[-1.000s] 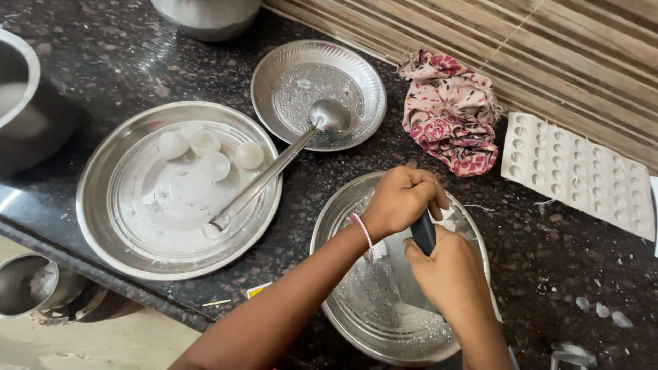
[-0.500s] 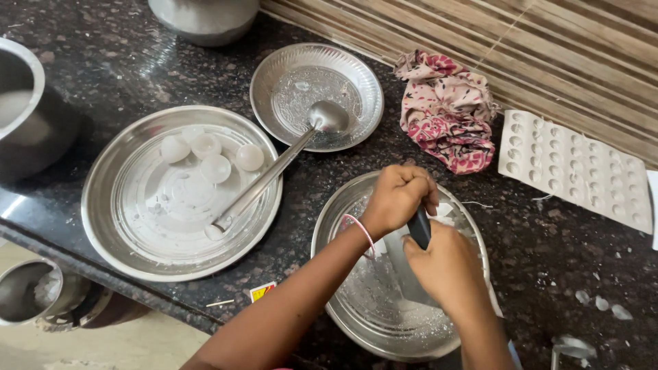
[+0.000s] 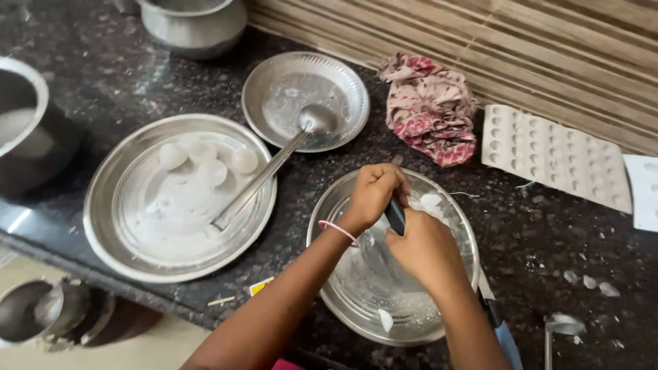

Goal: Crushing ice cubes in a bowl using a metal scraper tool.

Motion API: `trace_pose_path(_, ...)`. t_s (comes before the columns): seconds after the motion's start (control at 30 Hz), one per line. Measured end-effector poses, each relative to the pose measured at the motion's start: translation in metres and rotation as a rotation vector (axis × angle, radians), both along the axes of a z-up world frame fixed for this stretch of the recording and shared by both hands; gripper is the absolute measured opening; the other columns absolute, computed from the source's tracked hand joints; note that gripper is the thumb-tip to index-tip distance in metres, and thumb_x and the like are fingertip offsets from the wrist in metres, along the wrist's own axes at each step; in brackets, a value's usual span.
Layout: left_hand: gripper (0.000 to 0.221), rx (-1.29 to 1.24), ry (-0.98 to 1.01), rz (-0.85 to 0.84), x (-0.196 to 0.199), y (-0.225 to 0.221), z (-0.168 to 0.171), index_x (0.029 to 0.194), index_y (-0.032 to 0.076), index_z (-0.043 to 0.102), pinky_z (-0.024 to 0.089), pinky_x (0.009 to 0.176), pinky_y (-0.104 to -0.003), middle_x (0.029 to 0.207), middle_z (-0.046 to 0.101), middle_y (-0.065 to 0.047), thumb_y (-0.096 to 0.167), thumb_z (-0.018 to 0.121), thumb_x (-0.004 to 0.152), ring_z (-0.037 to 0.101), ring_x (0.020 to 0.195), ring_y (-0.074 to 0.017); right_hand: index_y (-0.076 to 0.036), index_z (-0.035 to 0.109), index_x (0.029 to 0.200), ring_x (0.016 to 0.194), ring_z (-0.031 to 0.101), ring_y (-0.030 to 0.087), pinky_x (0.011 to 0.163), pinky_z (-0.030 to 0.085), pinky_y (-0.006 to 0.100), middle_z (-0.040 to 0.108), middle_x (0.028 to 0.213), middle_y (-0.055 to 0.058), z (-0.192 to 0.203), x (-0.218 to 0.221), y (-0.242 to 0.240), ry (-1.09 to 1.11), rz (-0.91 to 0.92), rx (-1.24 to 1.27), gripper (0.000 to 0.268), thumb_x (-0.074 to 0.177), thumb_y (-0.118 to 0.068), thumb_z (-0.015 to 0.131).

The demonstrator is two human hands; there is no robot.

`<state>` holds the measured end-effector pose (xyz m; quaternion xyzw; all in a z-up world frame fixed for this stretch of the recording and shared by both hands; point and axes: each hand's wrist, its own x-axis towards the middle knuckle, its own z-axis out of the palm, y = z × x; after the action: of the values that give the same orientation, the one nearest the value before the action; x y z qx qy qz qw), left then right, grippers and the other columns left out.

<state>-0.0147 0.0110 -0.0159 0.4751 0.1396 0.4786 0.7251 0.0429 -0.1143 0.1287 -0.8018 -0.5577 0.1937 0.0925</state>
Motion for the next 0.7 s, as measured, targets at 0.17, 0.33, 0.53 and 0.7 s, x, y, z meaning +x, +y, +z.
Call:
trace_pose_path(0.17,0.03,0.372,0.432,0.333,-0.05,-0.032,0.093,0.117,-0.001,0.063,0.053,0.08,-0.036,0.101,0.069,-0.014,0.023,0.055,0.1,0.066,0.092,-0.0216,-0.002,0.072,0.089,0.062,0.071,0.034,0.063,0.053,0.046,0.07,0.067,0.02,0.009,0.028,-0.011,0.107,-0.017,0.002,0.028,0.079,-0.028,0.075)
trace_pose_path(0.33,0.03,0.533,0.731,0.584,-0.087,-0.056,0.096,0.111,0.001,0.063,0.053,0.08,-0.042,0.096,0.071,-0.016,0.024,0.065,0.092,0.068,0.089,-0.0315,-0.001,0.073,0.084,0.054,0.065,0.029,0.055,0.049,0.044,0.068,0.06,0.017,0.011,0.074,-0.027,0.088,-0.263,0.114,0.035,0.082,-0.036,0.078)
trace_pose_path(0.53,0.035,0.728,1.056,0.121,-0.077,-0.087,0.065,0.104,0.006,0.07,0.053,0.077,-0.047,0.091,0.07,-0.018,0.024,0.078,0.076,0.068,0.087,-0.0374,-0.001,0.072,0.085,0.048,0.053,0.021,0.05,0.042,0.04,0.058,0.054,0.014,0.003,0.104,-0.046,0.103,-0.415,0.158,0.037,0.084,-0.037,0.081)
trace_pose_path(0.7,0.044,0.503,0.791,0.11,-0.064,-0.096,0.061,0.125,0.004,0.062,0.056,0.084,-0.044,0.1,0.068,-0.017,0.016,0.065,0.082,0.071,0.09,-0.034,0.0,0.071,0.079,0.052,0.048,0.012,0.049,0.039,0.035,0.057,0.054,0.005,0.012,0.104,-0.064,0.186,-0.526,0.261,0.035,0.084,-0.032,0.083)
